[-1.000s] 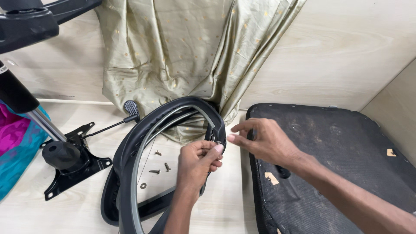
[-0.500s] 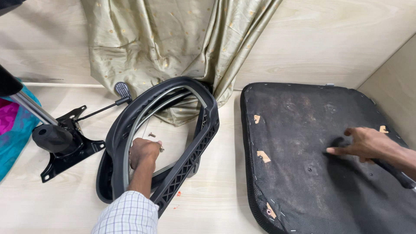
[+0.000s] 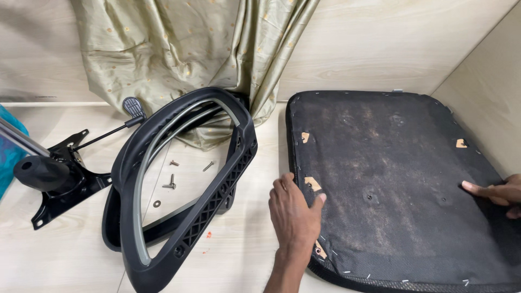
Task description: The person assembles a chair by attaching the seat to the base using a screwdriver. They align the seat with the base, insert screws, and tighten them to secure the connection.
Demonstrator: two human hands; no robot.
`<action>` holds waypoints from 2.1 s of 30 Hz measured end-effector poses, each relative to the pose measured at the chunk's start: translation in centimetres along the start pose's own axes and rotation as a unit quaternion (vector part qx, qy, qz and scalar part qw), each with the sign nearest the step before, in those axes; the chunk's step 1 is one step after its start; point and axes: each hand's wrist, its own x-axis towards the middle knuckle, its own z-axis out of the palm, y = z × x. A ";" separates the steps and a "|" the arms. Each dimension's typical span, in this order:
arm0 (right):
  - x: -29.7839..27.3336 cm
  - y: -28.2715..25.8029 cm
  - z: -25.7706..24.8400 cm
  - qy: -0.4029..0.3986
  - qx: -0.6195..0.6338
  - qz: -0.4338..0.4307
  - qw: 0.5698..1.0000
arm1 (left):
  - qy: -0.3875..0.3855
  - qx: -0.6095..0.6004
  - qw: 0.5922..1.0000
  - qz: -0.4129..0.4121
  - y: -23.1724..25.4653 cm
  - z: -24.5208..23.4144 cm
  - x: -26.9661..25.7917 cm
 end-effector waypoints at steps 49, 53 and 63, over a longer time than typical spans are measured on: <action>-28.6 -20.8 -6.9 -0.136 0.713 -0.245 0.643 | -0.141 -0.284 0.941 0.117 4.1 -0.3 -3.9; -30.7 -22.6 -6.1 -0.189 0.710 -0.316 0.601 | -0.163 -0.369 0.910 0.095 4.0 -1.7 -4.6; -38.0 -28.5 0.9 -0.215 0.483 -0.392 0.753 | 0.027 -0.387 0.912 -0.130 -2.7 -10.6 -2.4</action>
